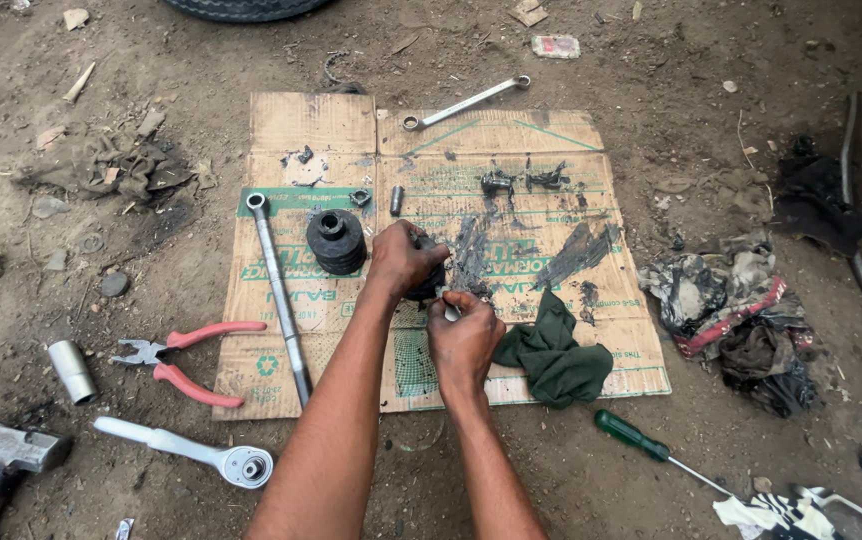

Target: The person applies a white substance to a small pin and inserts it into a black rubber mechanical boot, then uses a thin metal strip to scrape grease off the component and a cloth to wipe it.

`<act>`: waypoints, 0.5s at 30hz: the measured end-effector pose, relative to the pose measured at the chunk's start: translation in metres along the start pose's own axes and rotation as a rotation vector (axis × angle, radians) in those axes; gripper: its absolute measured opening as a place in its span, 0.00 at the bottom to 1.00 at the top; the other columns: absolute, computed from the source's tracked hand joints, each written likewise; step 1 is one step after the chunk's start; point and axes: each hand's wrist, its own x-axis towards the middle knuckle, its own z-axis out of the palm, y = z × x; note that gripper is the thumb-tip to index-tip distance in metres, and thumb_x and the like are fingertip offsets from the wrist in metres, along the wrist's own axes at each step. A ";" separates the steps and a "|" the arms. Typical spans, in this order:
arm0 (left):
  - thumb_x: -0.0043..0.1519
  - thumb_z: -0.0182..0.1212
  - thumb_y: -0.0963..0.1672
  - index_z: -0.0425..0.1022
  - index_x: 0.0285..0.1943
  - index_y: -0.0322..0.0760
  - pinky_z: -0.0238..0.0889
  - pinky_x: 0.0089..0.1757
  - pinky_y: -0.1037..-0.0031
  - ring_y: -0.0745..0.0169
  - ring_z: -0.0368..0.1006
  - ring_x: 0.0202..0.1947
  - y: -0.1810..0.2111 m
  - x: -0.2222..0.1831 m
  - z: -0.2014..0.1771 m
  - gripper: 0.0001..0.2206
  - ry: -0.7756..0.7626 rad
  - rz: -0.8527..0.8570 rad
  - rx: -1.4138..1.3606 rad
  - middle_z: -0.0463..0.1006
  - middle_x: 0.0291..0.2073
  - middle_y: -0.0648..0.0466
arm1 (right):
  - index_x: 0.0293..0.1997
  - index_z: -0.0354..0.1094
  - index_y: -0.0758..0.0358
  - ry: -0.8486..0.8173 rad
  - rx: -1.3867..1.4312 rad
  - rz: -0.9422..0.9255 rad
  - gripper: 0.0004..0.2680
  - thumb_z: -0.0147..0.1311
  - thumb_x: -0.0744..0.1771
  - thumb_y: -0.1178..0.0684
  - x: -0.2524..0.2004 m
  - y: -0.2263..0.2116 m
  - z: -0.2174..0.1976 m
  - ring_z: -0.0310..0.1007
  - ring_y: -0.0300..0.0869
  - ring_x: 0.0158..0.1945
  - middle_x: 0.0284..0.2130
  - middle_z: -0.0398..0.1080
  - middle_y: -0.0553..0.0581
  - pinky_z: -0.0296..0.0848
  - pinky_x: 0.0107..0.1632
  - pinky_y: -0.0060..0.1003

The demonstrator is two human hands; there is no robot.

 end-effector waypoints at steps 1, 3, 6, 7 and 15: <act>0.47 0.77 0.51 0.77 0.48 0.29 0.74 0.45 0.63 0.50 0.81 0.42 0.001 0.000 0.000 0.27 0.004 -0.017 -0.016 0.82 0.41 0.38 | 0.39 0.79 0.67 0.013 0.010 -0.032 0.08 0.63 0.62 0.55 0.000 0.001 0.002 0.79 0.57 0.43 0.37 0.80 0.66 0.72 0.55 0.47; 0.48 0.78 0.50 0.76 0.48 0.29 0.74 0.45 0.64 0.51 0.81 0.42 0.001 -0.002 -0.001 0.26 0.021 -0.023 -0.034 0.82 0.41 0.38 | 0.41 0.78 0.69 0.038 0.029 -0.092 0.08 0.62 0.62 0.57 -0.003 0.006 0.006 0.82 0.56 0.41 0.38 0.79 0.67 0.76 0.53 0.45; 0.49 0.77 0.48 0.76 0.47 0.31 0.77 0.41 0.66 0.55 0.82 0.39 0.003 -0.003 -0.005 0.23 -0.044 -0.094 -0.128 0.83 0.40 0.42 | 0.45 0.76 0.73 0.033 -0.045 -0.232 0.08 0.60 0.64 0.60 -0.009 0.015 0.014 0.82 0.53 0.39 0.40 0.78 0.69 0.79 0.47 0.41; 0.50 0.76 0.47 0.76 0.47 0.32 0.78 0.40 0.66 0.56 0.82 0.37 0.004 -0.004 -0.006 0.21 -0.082 -0.129 -0.170 0.83 0.39 0.43 | 0.45 0.76 0.72 0.049 -0.013 -0.240 0.08 0.60 0.64 0.59 -0.008 0.017 0.016 0.82 0.52 0.40 0.40 0.78 0.67 0.79 0.47 0.40; 0.49 0.78 0.46 0.75 0.48 0.31 0.77 0.37 0.67 0.59 0.81 0.35 0.006 -0.009 -0.002 0.22 -0.061 -0.073 -0.188 0.83 0.37 0.43 | 0.39 0.81 0.65 -0.001 0.185 0.158 0.07 0.65 0.62 0.55 0.014 0.011 0.009 0.76 0.41 0.28 0.25 0.80 0.60 0.73 0.36 0.34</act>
